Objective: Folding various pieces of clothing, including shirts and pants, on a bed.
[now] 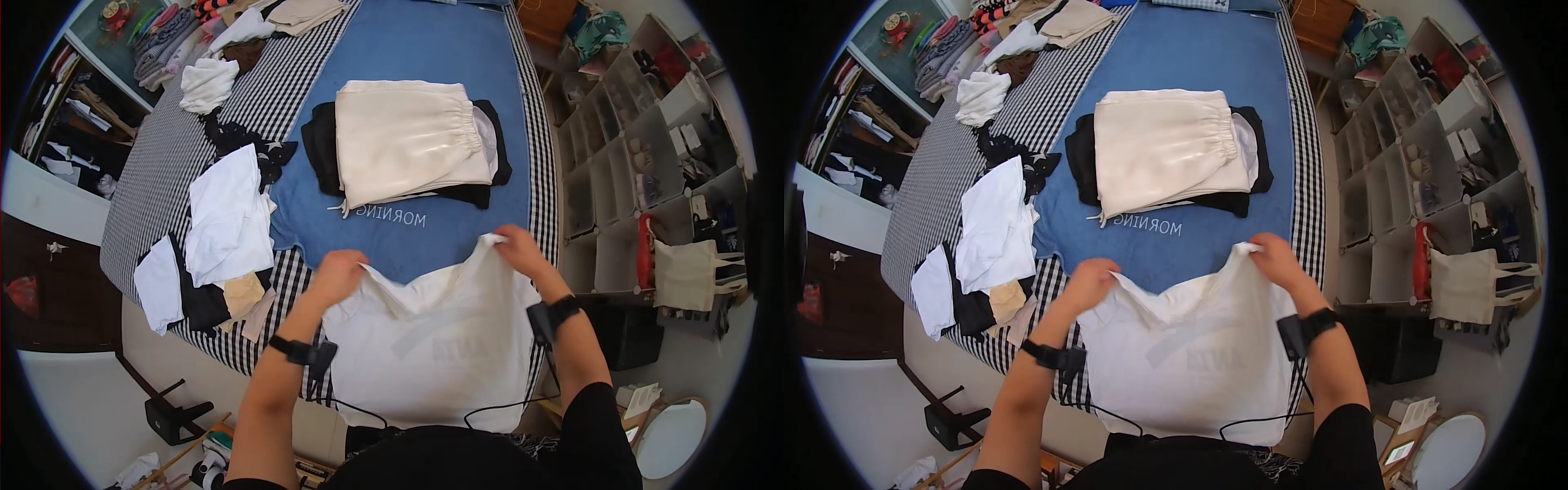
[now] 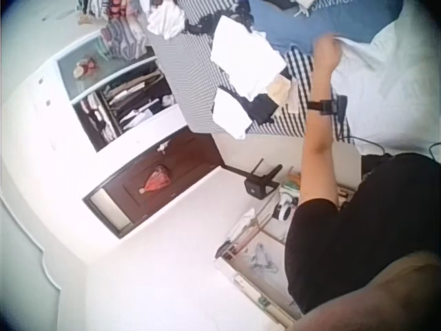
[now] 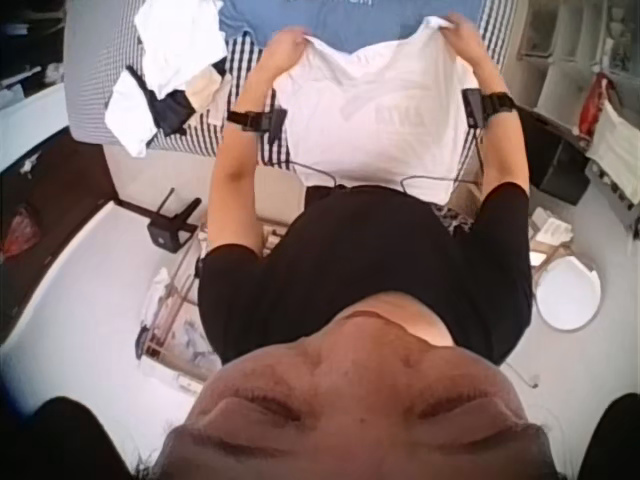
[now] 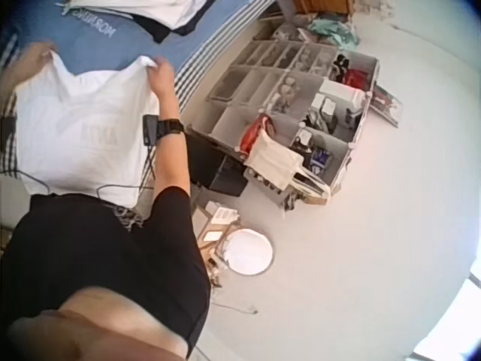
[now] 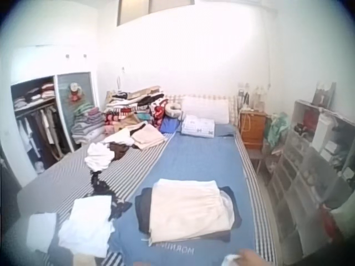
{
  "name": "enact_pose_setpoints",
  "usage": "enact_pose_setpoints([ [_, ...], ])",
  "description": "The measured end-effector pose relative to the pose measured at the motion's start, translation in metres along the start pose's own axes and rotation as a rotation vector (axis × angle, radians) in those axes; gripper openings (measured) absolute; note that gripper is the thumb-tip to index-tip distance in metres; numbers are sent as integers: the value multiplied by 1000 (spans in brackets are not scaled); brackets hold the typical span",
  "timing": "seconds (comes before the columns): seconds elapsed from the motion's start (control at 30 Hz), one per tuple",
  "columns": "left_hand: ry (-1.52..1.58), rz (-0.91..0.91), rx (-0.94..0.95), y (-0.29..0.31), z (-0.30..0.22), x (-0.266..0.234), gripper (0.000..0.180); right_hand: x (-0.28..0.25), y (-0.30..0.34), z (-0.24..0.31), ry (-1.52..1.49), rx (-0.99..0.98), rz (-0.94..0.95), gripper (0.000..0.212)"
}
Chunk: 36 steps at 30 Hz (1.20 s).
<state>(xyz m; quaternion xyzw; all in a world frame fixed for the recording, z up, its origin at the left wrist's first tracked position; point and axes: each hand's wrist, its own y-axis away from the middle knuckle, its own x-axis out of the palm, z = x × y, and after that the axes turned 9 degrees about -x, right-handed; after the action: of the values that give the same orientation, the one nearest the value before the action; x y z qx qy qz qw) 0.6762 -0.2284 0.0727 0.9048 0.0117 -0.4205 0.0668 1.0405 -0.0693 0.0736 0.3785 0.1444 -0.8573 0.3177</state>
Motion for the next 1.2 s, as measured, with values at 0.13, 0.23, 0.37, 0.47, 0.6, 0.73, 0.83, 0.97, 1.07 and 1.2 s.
enact_pose_setpoints([
  [0.13,24,-112,-223,0,22,-34,15,-16,10,0,-109,178,-148,21],
  [0.23,-58,-12,-337,-5,35,-22,17,1,8,-17,148,43,-189,21],
  [0.37,51,43,-394,-6,49,-10,23,8,16,-37,212,82,-277,23],
  [0.47,292,66,-457,16,58,-11,31,-1,37,-44,4,243,-335,28],
  [0.6,414,100,-427,53,59,-21,42,14,97,-86,28,153,-290,32],
  [0.73,240,65,-372,61,49,-25,39,5,106,-60,-5,334,-217,32],
  [0.83,-7,-117,-295,60,23,-31,25,-7,111,-55,-206,468,-296,30],
  [0.97,-144,-302,-540,65,9,-33,29,-14,132,-53,-77,519,-542,31],
  [1.07,96,-363,-519,76,66,-5,38,4,141,-71,-28,574,-397,30],
  [1.2,528,-246,-646,93,78,15,43,19,150,-68,-678,438,-424,25],
])
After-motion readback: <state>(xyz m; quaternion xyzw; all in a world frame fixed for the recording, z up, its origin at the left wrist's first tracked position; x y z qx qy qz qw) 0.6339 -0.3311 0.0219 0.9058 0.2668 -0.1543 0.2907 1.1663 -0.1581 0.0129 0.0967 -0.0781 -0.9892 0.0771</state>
